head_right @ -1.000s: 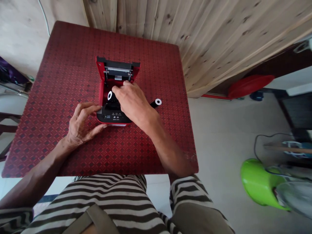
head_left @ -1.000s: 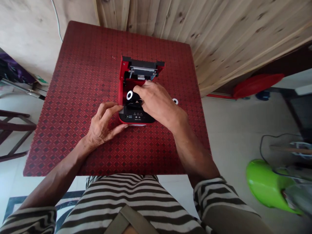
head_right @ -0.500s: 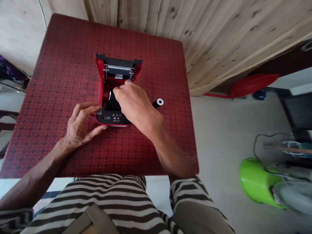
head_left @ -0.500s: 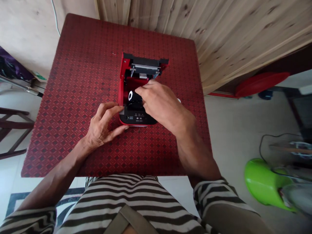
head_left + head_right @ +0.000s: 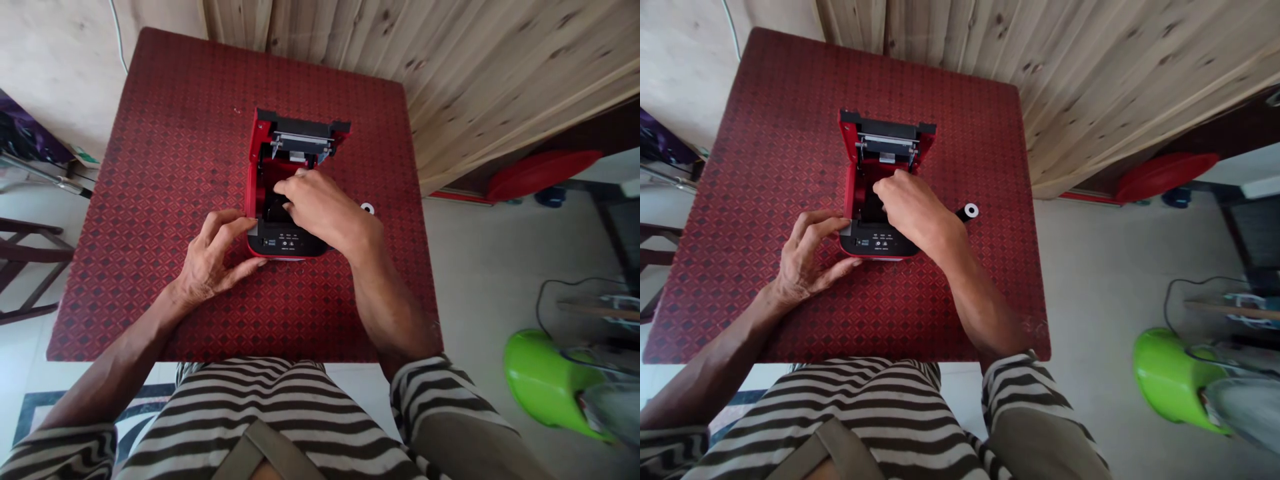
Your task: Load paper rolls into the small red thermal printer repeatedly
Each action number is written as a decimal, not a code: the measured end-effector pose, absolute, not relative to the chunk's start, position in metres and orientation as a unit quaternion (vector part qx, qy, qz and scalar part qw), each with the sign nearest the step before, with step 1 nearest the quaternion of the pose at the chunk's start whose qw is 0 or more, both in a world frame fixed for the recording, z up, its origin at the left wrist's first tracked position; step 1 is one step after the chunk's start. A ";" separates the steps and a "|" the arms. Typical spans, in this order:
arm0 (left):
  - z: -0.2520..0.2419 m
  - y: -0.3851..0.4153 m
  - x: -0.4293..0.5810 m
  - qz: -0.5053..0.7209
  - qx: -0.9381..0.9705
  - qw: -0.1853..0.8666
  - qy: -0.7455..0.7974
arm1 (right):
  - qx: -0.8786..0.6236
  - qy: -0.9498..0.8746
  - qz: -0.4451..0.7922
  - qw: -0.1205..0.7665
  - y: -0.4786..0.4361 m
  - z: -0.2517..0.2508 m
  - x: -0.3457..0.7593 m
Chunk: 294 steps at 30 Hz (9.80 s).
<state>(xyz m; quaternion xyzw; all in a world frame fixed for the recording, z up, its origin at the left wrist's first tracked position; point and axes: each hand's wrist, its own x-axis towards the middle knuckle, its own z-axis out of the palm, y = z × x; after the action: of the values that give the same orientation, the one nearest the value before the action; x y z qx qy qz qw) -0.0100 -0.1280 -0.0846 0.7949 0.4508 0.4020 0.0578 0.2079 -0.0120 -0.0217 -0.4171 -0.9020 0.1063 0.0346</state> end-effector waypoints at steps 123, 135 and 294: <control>-0.066 -0.117 -0.012 0.427 0.782 0.079 0.447 | -0.516 -0.613 0.303 0.517 -0.106 -0.115 0.234; -0.075 -0.123 -0.011 0.431 0.802 0.032 0.412 | -0.536 -0.700 0.090 0.464 -0.107 -0.042 0.244; -0.060 -0.111 -0.018 0.396 0.819 0.042 0.413 | -0.495 -0.641 0.175 0.561 -0.100 -0.071 0.255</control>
<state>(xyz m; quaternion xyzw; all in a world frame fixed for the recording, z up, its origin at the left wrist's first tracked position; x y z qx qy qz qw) -0.0181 -0.1112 -0.0597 0.8194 0.4127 0.3955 0.0417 0.2552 -0.1003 -0.0712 -0.4946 -0.6405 0.1753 0.5607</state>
